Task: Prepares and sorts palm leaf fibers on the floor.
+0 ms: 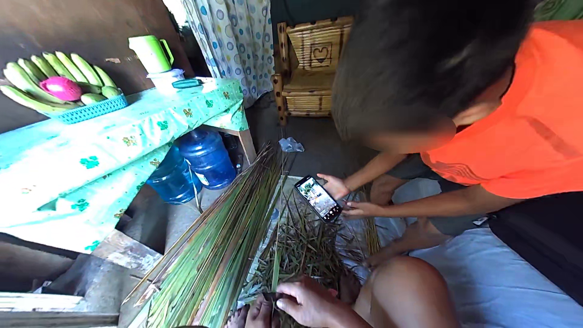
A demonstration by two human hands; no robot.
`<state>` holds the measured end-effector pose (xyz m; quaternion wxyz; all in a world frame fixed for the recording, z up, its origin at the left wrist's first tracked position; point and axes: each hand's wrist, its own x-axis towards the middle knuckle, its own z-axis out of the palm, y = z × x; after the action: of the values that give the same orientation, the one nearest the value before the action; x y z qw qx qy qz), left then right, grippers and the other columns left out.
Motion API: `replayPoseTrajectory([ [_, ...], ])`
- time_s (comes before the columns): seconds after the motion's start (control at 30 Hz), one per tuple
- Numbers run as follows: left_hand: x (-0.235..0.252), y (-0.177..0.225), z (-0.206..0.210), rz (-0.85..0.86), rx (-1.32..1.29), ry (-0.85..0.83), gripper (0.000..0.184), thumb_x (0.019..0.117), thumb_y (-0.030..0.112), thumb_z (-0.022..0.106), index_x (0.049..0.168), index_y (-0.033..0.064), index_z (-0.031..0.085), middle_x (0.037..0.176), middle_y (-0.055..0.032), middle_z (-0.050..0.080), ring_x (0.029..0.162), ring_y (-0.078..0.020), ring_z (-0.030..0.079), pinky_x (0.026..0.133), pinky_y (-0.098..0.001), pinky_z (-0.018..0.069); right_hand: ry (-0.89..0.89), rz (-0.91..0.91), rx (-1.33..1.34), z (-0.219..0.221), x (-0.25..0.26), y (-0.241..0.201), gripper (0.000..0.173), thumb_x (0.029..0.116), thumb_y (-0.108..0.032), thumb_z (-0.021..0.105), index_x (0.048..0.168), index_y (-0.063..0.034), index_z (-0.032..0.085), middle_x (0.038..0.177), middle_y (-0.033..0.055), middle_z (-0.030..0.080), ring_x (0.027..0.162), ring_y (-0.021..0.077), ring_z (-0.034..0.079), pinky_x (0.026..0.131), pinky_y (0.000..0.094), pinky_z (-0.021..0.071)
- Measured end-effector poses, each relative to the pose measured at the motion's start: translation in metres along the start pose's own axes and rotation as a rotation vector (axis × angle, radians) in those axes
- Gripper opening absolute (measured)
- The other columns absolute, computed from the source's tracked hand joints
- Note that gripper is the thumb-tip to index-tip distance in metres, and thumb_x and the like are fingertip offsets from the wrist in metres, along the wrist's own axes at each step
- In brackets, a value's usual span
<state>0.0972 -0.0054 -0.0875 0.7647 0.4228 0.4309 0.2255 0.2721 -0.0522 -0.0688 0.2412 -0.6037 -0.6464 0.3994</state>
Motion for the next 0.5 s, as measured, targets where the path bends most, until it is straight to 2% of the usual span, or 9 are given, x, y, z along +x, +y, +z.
replayPoseTrajectory([
  [0.07,0.0029,-0.0057,-0.004,0.011,-0.006,-0.016,0.034,0.1113,0.013,0.024,0.099,0.0084,0.055,0.053,0.0056,0.048,0.04,-0.0004,0.042,0.039,-0.015,0.0368,-0.005,0.003,-0.02,0.0005,0.0003,0.0004,0.034,0.1058,-0.028,0.051,0.119,-0.0037,0.07,0.1,0.0176,0.072,0.096,0.0321,0.069,0.087,0.0539,0.0528],
  [0.23,0.0046,-0.0014,-0.0016,-0.013,-0.01,0.012,0.034,0.1121,0.016,0.026,0.096,0.0087,0.056,0.052,0.0046,0.046,0.038,-0.0013,0.04,0.038,-0.0153,0.0356,-0.049,0.04,-0.043,-0.0024,0.0004,-0.0056,0.035,0.1066,-0.03,0.049,0.121,-0.0044,0.067,0.1,0.0175,0.07,0.094,0.0324,0.068,0.085,0.0541,0.0522],
  [0.33,0.0061,-0.0013,-0.0008,-0.01,-0.025,0.011,0.035,0.1117,0.015,0.026,0.094,0.0089,0.056,0.05,0.0044,0.045,0.037,-0.0013,0.039,0.037,-0.0153,0.0348,-0.044,0.046,-0.038,-0.004,0.0012,-0.0062,0.036,0.1073,-0.03,0.048,0.123,-0.0041,0.068,0.104,0.0174,0.071,0.098,0.0323,0.069,0.088,0.0533,0.052],
  [0.5,0.0072,-0.0019,0.0008,-0.016,-0.032,0.006,0.036,0.1112,0.015,0.024,0.092,0.0096,0.054,0.051,0.0052,0.044,0.037,-0.001,0.039,0.037,-0.0152,0.0358,-0.014,0.012,-0.039,-0.0025,0.0016,-0.0023,0.034,0.1073,-0.028,0.048,0.118,-0.002,0.068,0.104,0.0176,0.071,0.098,0.0323,0.069,0.088,0.0519,0.0525],
])
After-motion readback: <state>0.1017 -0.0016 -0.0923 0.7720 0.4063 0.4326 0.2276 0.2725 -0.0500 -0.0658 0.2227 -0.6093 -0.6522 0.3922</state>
